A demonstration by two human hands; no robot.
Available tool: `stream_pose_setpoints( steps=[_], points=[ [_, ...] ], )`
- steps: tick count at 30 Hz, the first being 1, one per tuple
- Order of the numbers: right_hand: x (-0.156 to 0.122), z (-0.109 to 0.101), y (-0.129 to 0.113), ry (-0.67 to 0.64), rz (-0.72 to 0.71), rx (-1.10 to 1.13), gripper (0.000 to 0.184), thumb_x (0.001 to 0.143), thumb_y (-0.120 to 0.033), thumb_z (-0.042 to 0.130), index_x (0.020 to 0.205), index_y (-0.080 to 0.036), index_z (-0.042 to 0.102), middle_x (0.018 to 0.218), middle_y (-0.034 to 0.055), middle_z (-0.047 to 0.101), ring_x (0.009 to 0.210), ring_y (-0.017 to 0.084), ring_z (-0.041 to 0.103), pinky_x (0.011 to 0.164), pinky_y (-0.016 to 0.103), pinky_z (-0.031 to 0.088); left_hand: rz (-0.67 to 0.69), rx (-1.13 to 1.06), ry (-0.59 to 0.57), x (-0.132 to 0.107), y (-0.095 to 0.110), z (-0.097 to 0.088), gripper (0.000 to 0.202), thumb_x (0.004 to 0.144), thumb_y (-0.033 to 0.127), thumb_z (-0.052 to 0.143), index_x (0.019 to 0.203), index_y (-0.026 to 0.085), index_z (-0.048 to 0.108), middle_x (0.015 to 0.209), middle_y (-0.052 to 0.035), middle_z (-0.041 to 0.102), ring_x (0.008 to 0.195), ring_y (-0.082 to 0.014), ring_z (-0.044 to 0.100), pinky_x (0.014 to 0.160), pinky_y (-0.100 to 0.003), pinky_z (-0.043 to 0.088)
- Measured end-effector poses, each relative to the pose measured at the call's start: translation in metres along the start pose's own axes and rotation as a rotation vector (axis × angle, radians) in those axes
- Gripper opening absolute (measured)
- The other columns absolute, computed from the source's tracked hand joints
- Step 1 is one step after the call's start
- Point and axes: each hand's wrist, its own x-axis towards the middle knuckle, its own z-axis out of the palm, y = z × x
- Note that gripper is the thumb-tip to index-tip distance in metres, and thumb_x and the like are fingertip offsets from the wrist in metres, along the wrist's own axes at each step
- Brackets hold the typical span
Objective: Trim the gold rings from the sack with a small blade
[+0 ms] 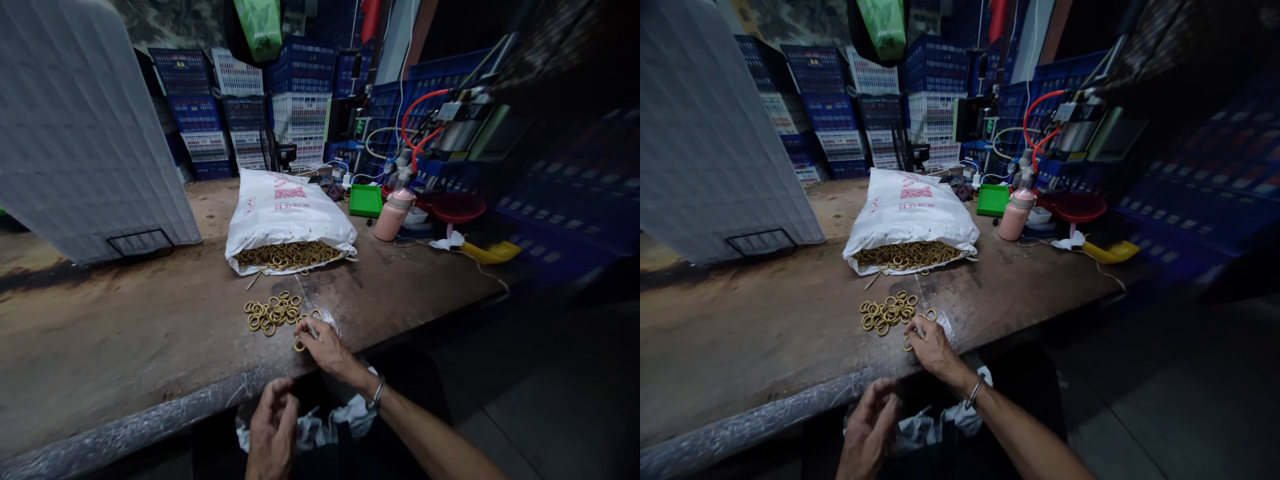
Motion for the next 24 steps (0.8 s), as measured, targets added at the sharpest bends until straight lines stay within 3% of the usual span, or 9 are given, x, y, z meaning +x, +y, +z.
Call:
stream_pose_setpoints(
  steps=[4, 10, 14, 18, 21, 24],
  points=[
    [-0.014, 0.01, -0.01, -0.044, 0.145, 0.148, 0.013, 0.069, -0.019, 0.044, 0.073, -0.016, 0.056, 0.062, -0.0028, 0.052, 0.059, 0.01, 0.046, 0.055, 0.019, 0.034, 0.318, 0.158, 0.043, 0.009, 0.017, 0.002, 0.03, 0.07, 0.034, 0.06, 0.095, 0.018, 0.056, 0.065, 0.0018, 0.055, 0.05, -0.0093, 0.049, 0.048, -0.019, 0.04],
    [-0.022, 0.017, -0.012, -0.103, 0.288, 0.321, 0.009, 0.065, -0.019, 0.046, 0.069, -0.016, 0.054, 0.054, -0.0055, 0.045, 0.049, 0.007, 0.037, 0.048, 0.018, 0.029, 0.606, 0.46, 0.023, 0.023, 0.019, -0.01, 0.025, 0.075, 0.023, 0.054, 0.099, 0.018, 0.055, 0.072, -0.0025, 0.063, 0.058, -0.0136, 0.058, 0.057, -0.024, 0.046],
    [-0.026, 0.027, -0.01, -0.109, 0.293, 0.345, 0.007, 0.066, -0.022, 0.048, 0.066, -0.016, 0.052, 0.053, -0.0063, 0.043, 0.05, 0.007, 0.038, 0.05, 0.018, 0.031, 0.74, 0.518, -0.07, 0.025, 0.022, -0.015, 0.019, 0.076, 0.019, 0.052, 0.093, 0.019, 0.059, 0.083, -0.0069, 0.068, 0.074, -0.0178, 0.064, 0.068, -0.027, 0.049],
    [-0.028, 0.029, -0.014, -0.126, 0.313, 0.336, 0.012, 0.069, -0.028, 0.049, 0.067, -0.017, 0.053, 0.049, -0.0071, 0.04, 0.047, 0.007, 0.036, 0.049, 0.018, 0.031, 0.603, 0.483, -0.054, 0.025, 0.026, -0.014, 0.012, 0.076, 0.024, 0.051, 0.082, 0.02, 0.061, 0.075, -0.0051, 0.067, 0.068, -0.0175, 0.063, 0.064, -0.027, 0.048],
    [-0.028, 0.026, -0.018, -0.137, 0.28, 0.295, 0.015, 0.069, -0.03, 0.051, 0.072, -0.016, 0.055, 0.052, -0.0058, 0.045, 0.049, 0.007, 0.039, 0.051, 0.019, 0.033, 0.346, 0.3, -0.032, 0.025, 0.029, -0.01, 0.015, 0.075, 0.033, 0.052, 0.077, 0.019, 0.057, 0.062, -0.0005, 0.062, 0.051, -0.0126, 0.056, 0.049, -0.023, 0.044],
    [-0.028, 0.025, -0.019, -0.147, 0.213, 0.23, 0.016, 0.069, -0.03, 0.052, 0.071, -0.015, 0.056, 0.057, -0.0037, 0.05, 0.054, 0.008, 0.043, 0.055, 0.02, 0.036, 0.059, 0.124, -0.024, 0.025, 0.034, -0.007, 0.023, 0.072, 0.042, 0.053, 0.075, 0.019, 0.05, 0.05, 0.0063, 0.05, 0.034, -0.0067, 0.041, 0.033, -0.017, 0.032]
  ],
)
